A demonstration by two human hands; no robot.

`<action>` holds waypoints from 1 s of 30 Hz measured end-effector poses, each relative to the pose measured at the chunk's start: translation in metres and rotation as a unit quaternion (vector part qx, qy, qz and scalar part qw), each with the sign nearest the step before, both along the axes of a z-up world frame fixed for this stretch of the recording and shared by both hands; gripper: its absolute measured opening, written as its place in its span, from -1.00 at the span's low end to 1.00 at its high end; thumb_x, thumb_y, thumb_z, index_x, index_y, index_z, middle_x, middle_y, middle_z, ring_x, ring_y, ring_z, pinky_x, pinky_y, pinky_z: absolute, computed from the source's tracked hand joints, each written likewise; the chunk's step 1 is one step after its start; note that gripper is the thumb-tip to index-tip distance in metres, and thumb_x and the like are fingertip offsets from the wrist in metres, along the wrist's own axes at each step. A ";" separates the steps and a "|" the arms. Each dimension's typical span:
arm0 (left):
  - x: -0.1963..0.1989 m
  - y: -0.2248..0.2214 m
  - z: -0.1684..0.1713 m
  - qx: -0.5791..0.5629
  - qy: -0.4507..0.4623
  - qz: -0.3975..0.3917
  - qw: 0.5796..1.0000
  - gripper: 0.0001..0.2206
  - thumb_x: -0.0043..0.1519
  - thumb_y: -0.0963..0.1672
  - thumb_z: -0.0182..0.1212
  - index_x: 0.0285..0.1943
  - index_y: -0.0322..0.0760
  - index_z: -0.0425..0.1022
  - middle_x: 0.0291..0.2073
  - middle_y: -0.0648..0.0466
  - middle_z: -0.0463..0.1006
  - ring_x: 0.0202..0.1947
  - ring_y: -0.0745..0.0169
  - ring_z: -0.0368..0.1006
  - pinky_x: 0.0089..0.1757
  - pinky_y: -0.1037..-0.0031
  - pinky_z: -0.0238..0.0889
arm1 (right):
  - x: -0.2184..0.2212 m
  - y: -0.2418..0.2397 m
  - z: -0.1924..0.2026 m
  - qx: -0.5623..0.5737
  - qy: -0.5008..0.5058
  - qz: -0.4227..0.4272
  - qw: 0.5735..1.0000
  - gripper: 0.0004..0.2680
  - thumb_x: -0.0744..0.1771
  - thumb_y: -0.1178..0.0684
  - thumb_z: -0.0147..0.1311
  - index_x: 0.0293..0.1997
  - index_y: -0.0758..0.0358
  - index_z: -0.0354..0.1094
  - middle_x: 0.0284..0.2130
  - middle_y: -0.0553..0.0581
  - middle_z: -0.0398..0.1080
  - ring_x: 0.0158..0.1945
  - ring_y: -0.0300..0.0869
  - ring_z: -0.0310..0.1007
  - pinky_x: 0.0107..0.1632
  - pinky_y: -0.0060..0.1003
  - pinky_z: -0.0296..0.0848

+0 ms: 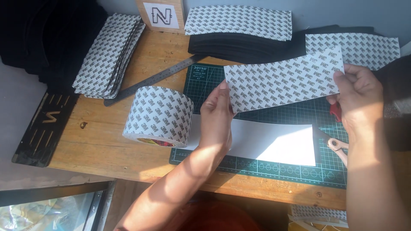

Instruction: Cutting a piece of adhesive tape from a roll using scissors and peeling the backing.

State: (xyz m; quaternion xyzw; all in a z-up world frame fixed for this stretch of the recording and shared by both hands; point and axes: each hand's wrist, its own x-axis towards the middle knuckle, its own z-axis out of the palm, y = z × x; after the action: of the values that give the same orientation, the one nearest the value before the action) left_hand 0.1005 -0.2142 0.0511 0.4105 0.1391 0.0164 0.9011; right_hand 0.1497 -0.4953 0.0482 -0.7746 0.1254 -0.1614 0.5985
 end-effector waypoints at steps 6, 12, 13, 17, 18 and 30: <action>-0.001 0.003 -0.001 -0.048 -0.013 -0.006 0.999 -0.64 0.37 -0.10 0.04 0.30 -0.34 0.47 0.13 -0.09 0.60 0.09 0.20 0.52 0.04 0.42 0.42 | -0.014 0.010 0.011 -0.367 -0.157 0.022 0.917 -0.78 0.52 0.18 0.16 0.30 0.52 0.34 0.00 0.30 0.42 0.02 -0.03 0.44 -0.06 -0.24 0.46; -0.002 -0.003 -0.018 -0.045 -0.039 -0.020 0.998 -0.68 0.38 -0.12 0.08 0.27 -0.33 0.46 0.06 -0.05 0.61 0.02 0.22 0.52 -0.01 0.43 0.42 | -0.062 0.103 0.067 -0.299 -0.132 0.176 0.929 -0.87 0.43 0.23 0.09 0.10 0.38 0.40 0.03 0.24 0.50 -0.03 -0.03 0.52 0.01 -0.22 0.45; -0.003 -0.005 -0.020 -0.050 -0.053 -0.031 0.997 -0.69 0.39 -0.13 0.06 0.27 -0.35 0.44 0.10 -0.10 0.60 0.06 0.16 0.53 0.01 0.39 0.43 | -0.066 0.116 0.069 -0.260 -0.118 0.242 0.927 -0.86 0.39 0.21 0.09 0.04 0.33 0.43 -0.05 0.17 0.51 -0.01 -0.12 0.52 0.07 -0.32 0.47; -0.010 -0.008 -0.027 -0.062 -0.055 -0.024 0.996 -0.81 0.38 -0.15 0.11 0.11 -0.30 0.47 -0.02 -0.04 0.61 -0.04 0.24 0.50 0.00 0.40 0.40 | -0.072 0.142 0.062 -0.301 -0.143 0.283 0.899 -0.80 0.36 0.15 0.11 0.07 0.40 0.43 -0.02 0.21 0.47 0.08 -0.04 0.49 0.22 -0.21 0.41; -0.010 -0.008 -0.027 -0.062 -0.038 -0.026 0.997 -0.86 0.36 -0.17 0.13 0.04 -0.28 0.48 -0.04 -0.05 0.61 -0.06 0.24 0.49 0.00 0.38 0.41 | -0.073 0.144 0.059 -0.299 -0.140 0.273 0.904 -0.79 0.35 0.15 0.13 0.07 0.40 0.43 -0.01 0.22 0.45 0.08 -0.05 0.49 0.17 -0.23 0.46; -0.013 -0.009 -0.017 -0.084 -0.005 -0.059 0.995 -0.91 0.37 -0.11 0.11 -0.10 -0.19 0.43 -0.31 0.09 0.48 -0.27 0.36 0.37 -0.12 0.36 0.39 | -0.071 0.136 0.045 -0.315 -0.182 0.272 0.891 -0.79 0.33 0.17 0.18 0.04 0.41 0.44 -0.03 0.22 0.41 0.10 -0.05 0.45 0.23 -0.22 0.46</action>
State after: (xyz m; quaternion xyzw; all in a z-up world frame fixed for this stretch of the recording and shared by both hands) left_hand 0.0871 -0.2235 0.0342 0.3407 0.1112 -0.0461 0.9324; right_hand 0.0787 -0.3590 0.0935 -0.8835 -0.2588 -0.1609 0.3557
